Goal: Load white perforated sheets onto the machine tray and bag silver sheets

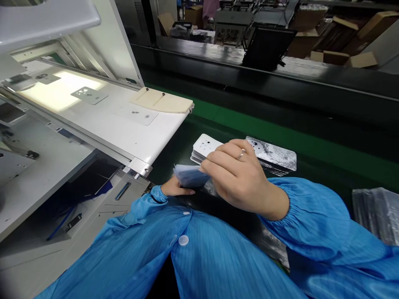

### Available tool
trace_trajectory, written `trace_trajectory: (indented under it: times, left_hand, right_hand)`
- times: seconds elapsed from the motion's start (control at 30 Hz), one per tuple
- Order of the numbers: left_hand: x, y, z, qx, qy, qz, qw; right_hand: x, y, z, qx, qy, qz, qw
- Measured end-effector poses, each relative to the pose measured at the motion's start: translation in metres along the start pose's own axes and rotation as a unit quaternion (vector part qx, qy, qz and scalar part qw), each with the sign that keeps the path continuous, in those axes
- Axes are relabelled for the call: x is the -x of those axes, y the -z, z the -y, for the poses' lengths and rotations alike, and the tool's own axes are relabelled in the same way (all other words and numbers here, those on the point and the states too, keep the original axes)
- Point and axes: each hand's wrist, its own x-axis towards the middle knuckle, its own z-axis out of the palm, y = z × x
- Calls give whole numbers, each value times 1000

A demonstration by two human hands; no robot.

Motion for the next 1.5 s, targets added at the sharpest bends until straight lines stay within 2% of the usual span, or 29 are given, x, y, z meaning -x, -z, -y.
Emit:
trace_trajectory:
  times: [0.23,0.43,0.73,1.0,1.1,1.27,1.5]
  left_hand:
    - [1,-1,1,-1,4,-18,1000]
    - [2,-2,3,-17,18,-31,999]
    - [2,-1,5,-36,20,-52,998]
    - [2,0,2,-37,35,-40,998]
    - [3,0,3,-33,35,-43,998]
    - [2,0,4,-41,31,-47,998]
    - [1,-2,3,-17,51,-50,997]
  right_hand:
    - [-7,5,-3,0,15,11,1000]
    - [-12,12,-3,4,15,-31,999]
    - [-17,20,-9,0,16,-19,1000]
    - [-21,23,-10,-16,-7,-2,1000]
    - [-21,20,-12,-25,-22,12,999]
    - [-20,13,-16,-48,-50,96,993]
    - [-25,10,-22,-149,-65,166,973]
